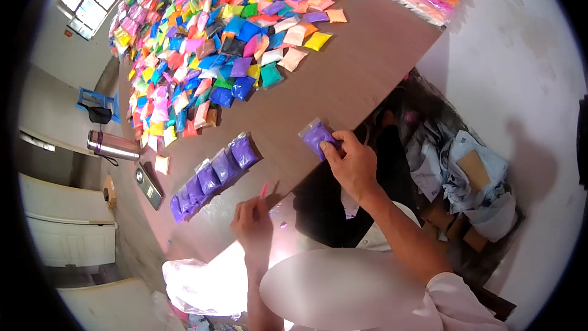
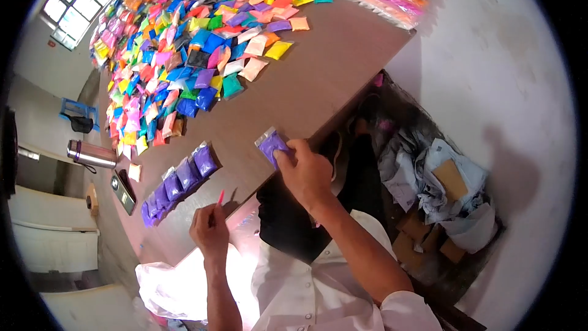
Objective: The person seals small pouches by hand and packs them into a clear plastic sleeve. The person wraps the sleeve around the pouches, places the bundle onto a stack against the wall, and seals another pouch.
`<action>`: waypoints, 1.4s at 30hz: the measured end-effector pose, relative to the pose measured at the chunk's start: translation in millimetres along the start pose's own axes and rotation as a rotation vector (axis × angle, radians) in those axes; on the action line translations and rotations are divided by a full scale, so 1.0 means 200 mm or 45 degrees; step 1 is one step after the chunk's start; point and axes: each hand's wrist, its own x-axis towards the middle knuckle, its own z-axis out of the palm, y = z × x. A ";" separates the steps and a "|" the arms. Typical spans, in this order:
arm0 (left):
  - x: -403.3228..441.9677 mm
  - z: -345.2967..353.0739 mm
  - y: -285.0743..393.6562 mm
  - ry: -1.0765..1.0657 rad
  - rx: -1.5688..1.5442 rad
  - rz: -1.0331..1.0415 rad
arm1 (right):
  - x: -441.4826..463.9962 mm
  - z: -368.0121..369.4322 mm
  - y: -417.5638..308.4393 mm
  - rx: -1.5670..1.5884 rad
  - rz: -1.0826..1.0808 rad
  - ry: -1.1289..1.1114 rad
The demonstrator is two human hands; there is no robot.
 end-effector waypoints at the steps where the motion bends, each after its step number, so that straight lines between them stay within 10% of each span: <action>1: -0.03 -0.03 -0.04 0.025 0.081 -0.034 | 0.00 -0.01 -0.01 -0.014 -0.007 -0.010; 12: -0.16 -0.30 -0.38 0.229 0.351 -0.018 | 0.07 -0.11 -0.08 -0.548 -0.964 -0.175; 42: -0.16 -0.24 -0.44 0.343 0.205 -0.078 | 0.14 0.13 -0.19 -0.409 -1.063 -0.333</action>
